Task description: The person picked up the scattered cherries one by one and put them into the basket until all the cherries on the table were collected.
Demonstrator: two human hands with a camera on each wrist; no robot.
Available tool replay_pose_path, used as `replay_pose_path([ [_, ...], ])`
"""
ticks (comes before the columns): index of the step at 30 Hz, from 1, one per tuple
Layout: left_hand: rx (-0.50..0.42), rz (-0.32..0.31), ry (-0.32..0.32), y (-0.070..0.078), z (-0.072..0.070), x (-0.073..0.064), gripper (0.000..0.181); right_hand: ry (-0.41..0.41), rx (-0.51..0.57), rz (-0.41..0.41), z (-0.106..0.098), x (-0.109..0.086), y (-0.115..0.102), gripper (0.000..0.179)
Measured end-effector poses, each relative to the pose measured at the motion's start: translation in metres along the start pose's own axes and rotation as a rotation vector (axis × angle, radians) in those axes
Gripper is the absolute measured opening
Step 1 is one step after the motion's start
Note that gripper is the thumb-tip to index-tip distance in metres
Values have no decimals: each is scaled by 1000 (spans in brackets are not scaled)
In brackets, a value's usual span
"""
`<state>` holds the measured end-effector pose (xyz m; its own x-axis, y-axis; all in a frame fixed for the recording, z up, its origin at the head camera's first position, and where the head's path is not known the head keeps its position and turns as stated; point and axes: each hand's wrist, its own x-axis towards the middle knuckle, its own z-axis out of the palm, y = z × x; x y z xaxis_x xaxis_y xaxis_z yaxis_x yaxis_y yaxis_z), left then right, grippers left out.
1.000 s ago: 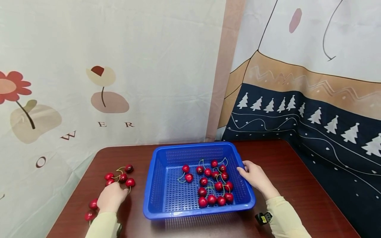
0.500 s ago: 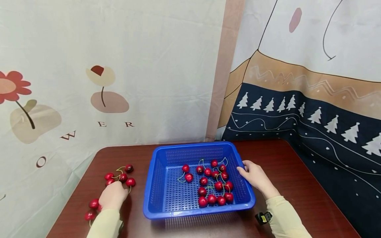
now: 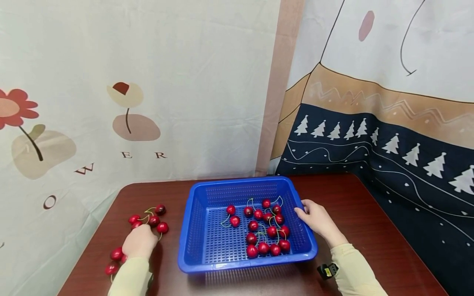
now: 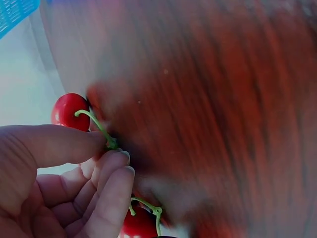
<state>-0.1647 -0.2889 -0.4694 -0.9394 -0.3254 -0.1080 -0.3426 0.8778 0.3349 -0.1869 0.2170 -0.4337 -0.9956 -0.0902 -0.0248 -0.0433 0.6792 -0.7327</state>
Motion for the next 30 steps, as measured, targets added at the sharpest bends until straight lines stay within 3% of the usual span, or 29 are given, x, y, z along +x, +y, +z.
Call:
replay_pose_path([
  [17, -32, 48, -12, 4, -10, -8, 12, -1, -2, -2, 0, 1, 0, 43],
  [22, -65, 67, -10, 2, -14, -11, 20, 0, 3, -4, 1, 1, 2, 43],
  [25, -84, 76, 15, 1, -17, -13, 23, -1, 6, -5, 1, 1, 2, 43],
  [30, -126, 104, 78, 0, -24, -15, 12, 3, 8, -8, 1, 1, 2, 43],
])
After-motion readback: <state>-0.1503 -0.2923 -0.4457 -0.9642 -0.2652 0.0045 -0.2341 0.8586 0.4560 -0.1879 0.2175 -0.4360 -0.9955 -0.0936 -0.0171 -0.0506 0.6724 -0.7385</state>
